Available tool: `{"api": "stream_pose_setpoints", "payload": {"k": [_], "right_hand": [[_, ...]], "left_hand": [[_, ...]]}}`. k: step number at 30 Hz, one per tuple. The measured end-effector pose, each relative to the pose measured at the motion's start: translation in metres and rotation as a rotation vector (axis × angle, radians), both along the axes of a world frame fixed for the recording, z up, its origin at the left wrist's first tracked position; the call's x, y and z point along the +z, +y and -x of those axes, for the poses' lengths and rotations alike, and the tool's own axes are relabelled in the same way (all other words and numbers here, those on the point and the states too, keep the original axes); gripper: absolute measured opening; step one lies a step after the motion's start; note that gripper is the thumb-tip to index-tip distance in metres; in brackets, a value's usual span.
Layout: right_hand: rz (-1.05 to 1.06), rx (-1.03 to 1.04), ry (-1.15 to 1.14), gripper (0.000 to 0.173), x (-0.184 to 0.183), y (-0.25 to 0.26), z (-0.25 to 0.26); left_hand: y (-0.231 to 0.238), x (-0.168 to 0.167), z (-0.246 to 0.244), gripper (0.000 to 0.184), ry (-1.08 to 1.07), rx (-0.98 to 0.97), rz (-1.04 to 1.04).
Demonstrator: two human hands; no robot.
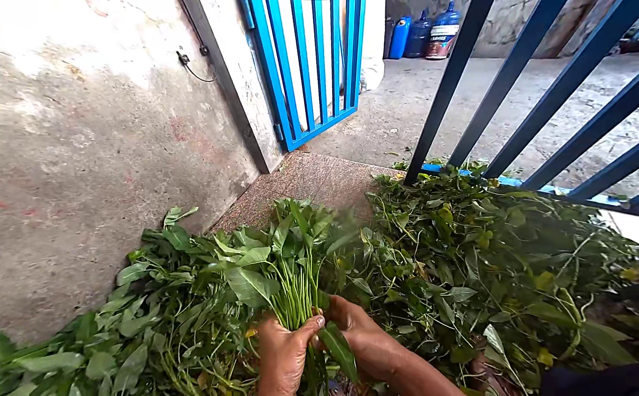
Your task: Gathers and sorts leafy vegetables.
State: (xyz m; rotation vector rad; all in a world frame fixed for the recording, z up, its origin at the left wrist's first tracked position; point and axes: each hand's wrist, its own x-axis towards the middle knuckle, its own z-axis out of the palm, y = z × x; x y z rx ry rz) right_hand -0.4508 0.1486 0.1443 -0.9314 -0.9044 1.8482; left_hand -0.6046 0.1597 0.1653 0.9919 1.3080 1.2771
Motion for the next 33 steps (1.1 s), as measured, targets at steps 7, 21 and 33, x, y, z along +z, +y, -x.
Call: {"api": "stream_pose_setpoints", "payload": {"k": [7,21,33], "right_hand": [[-0.392,-0.389,-0.330,0.016,-0.021,-0.008,0.015],[-0.481,0.265,-1.445,0.026,0.022,-0.036,-0.047],[-1.014,-0.103,-1.371,0.021,-0.049,-0.043,-0.056]], "left_hand": [[0.001,-0.003,-0.004,0.044,-0.034,0.116,-0.035],[0.005,0.005,0.012,0.043,-0.032,0.341,0.022],[0.006,0.014,0.024,0.037,-0.174,0.549,0.042]]}}
